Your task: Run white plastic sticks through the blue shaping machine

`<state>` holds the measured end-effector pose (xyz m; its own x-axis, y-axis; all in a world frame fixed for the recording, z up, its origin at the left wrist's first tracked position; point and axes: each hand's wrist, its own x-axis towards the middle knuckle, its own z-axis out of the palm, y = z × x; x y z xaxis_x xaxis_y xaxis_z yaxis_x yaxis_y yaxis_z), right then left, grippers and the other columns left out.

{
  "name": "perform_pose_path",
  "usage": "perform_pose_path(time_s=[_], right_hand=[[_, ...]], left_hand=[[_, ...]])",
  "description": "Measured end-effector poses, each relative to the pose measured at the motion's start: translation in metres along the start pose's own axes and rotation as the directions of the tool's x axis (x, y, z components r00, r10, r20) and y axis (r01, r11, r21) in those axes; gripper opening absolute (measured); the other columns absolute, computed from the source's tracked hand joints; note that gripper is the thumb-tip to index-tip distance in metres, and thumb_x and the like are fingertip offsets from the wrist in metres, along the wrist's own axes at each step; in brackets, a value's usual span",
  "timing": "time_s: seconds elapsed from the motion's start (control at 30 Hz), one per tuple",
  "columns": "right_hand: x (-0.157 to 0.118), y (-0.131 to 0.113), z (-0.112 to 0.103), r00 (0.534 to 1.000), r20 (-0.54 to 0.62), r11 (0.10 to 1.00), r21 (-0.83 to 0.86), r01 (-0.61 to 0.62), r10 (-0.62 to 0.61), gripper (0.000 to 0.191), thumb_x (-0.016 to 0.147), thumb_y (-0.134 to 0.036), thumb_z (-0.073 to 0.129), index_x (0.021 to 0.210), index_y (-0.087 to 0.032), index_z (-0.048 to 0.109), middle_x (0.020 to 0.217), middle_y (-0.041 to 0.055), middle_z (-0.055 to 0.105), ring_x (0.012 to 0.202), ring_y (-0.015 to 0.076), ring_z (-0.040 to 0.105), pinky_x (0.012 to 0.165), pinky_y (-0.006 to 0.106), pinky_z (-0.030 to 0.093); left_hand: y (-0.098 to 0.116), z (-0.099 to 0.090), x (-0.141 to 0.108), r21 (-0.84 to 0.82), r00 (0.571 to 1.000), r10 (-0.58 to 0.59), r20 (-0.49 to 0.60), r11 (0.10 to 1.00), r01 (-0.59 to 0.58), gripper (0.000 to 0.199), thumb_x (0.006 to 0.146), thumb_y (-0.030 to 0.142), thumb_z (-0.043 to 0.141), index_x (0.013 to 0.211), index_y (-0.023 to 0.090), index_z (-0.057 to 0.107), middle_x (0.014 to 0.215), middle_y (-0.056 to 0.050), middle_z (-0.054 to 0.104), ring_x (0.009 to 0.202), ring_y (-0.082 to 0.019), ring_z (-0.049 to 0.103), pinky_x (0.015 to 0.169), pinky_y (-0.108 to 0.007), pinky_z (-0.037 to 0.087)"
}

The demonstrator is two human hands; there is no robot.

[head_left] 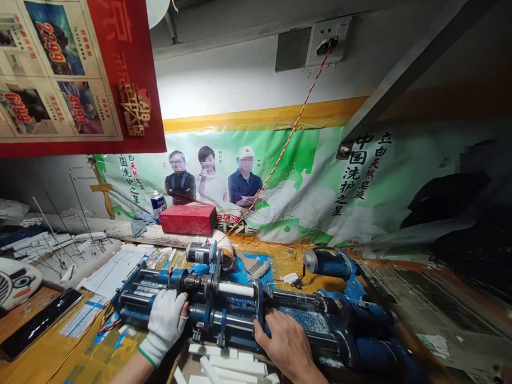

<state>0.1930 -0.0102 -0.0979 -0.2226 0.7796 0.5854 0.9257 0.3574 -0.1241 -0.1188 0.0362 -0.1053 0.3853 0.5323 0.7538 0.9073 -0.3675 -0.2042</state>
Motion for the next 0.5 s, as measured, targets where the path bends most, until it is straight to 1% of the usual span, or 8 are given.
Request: perform_pose_path(time_s=[0.1, 0.23, 0.37, 0.43, 0.47, 0.5], right_hand=[[0.0, 0.0, -0.001, 1.0, 0.024, 1.0, 0.0, -0.009, 0.009, 0.02, 0.087, -0.032, 0.043, 0.078, -0.02, 0.056, 0.07, 0.0007, 0.057, 0.068, 0.0147, 0.052, 0.066, 0.027, 0.028], [0.0, 0.001, 0.002, 0.999, 0.034, 1.0, 0.004, -0.012, 0.012, 0.021, 0.088, -0.033, 0.043, 0.078, -0.02, 0.057, 0.071, 0.0017, 0.058, 0.069, 0.0152, 0.052, 0.067, 0.028, 0.028], [-0.001, 0.002, 0.003, 1.0, 0.026, 1.0, 0.0, 0.002, -0.002, 0.022, 0.088, -0.033, 0.042, 0.078, -0.02, 0.057, 0.071, 0.0018, 0.058, 0.069, 0.0151, 0.052, 0.068, 0.028, 0.028], [-0.001, 0.002, 0.003, 1.0, 0.028, 1.0, -0.008, 0.005, -0.005, 0.023, 0.088, -0.033, 0.042, 0.077, -0.02, 0.057, 0.071, 0.0015, 0.058, 0.069, 0.0148, 0.052, 0.067, 0.028, 0.028], [0.0, 0.002, 0.002, 0.999, 0.032, 1.0, -0.011, 0.007, -0.006, 0.023, 0.088, -0.033, 0.042, 0.077, -0.02, 0.057, 0.071, 0.0014, 0.058, 0.069, 0.0147, 0.052, 0.067, 0.027, 0.028], [0.0, 0.002, 0.002, 0.999, 0.036, 1.0, -0.013, 0.006, -0.006, 0.023, 0.088, -0.033, 0.041, 0.077, -0.02, 0.057, 0.071, 0.0013, 0.058, 0.069, 0.0146, 0.052, 0.067, 0.027, 0.028]], left_hand=[[-0.021, -0.001, -0.008, 0.027, 1.0, 0.009, 0.02, 1.0, -0.01, 0.019, 0.085, 0.024, 0.042, 0.088, 0.016, 0.059, 0.072, -0.005, 0.052, 0.069, -0.018, 0.048, 0.068, -0.034, 0.039], [-0.054, -0.001, -0.018, 0.041, 0.999, 0.024, 0.026, 0.999, -0.025, 0.02, 0.085, 0.024, 0.042, 0.088, 0.017, 0.06, 0.07, -0.005, 0.052, 0.068, -0.018, 0.049, 0.068, -0.032, 0.04], [-0.083, 0.0, -0.025, 0.042, 0.994, -0.066, 0.082, 0.997, 0.063, 0.021, 0.086, 0.028, 0.04, 0.087, 0.021, 0.06, 0.071, -0.003, 0.055, 0.07, -0.018, 0.052, 0.071, -0.032, 0.043], [-0.089, -0.002, -0.031, 0.042, 0.99, -0.098, 0.105, 0.995, 0.094, 0.021, 0.087, 0.031, 0.04, 0.088, 0.023, 0.059, 0.072, -0.002, 0.057, 0.072, -0.018, 0.054, 0.074, -0.033, 0.044], [-0.087, -0.004, -0.033, 0.047, 0.988, -0.122, 0.096, 0.992, 0.118, 0.021, 0.087, 0.034, 0.04, 0.09, 0.024, 0.059, 0.077, -0.002, 0.058, 0.076, -0.019, 0.055, 0.078, -0.035, 0.045], [-0.082, -0.006, -0.034, 0.058, 0.983, -0.173, 0.06, 0.984, 0.17, 0.023, 0.086, 0.038, 0.041, 0.094, 0.024, 0.057, 0.084, -0.004, 0.06, 0.082, -0.02, 0.056, 0.082, -0.038, 0.044]])
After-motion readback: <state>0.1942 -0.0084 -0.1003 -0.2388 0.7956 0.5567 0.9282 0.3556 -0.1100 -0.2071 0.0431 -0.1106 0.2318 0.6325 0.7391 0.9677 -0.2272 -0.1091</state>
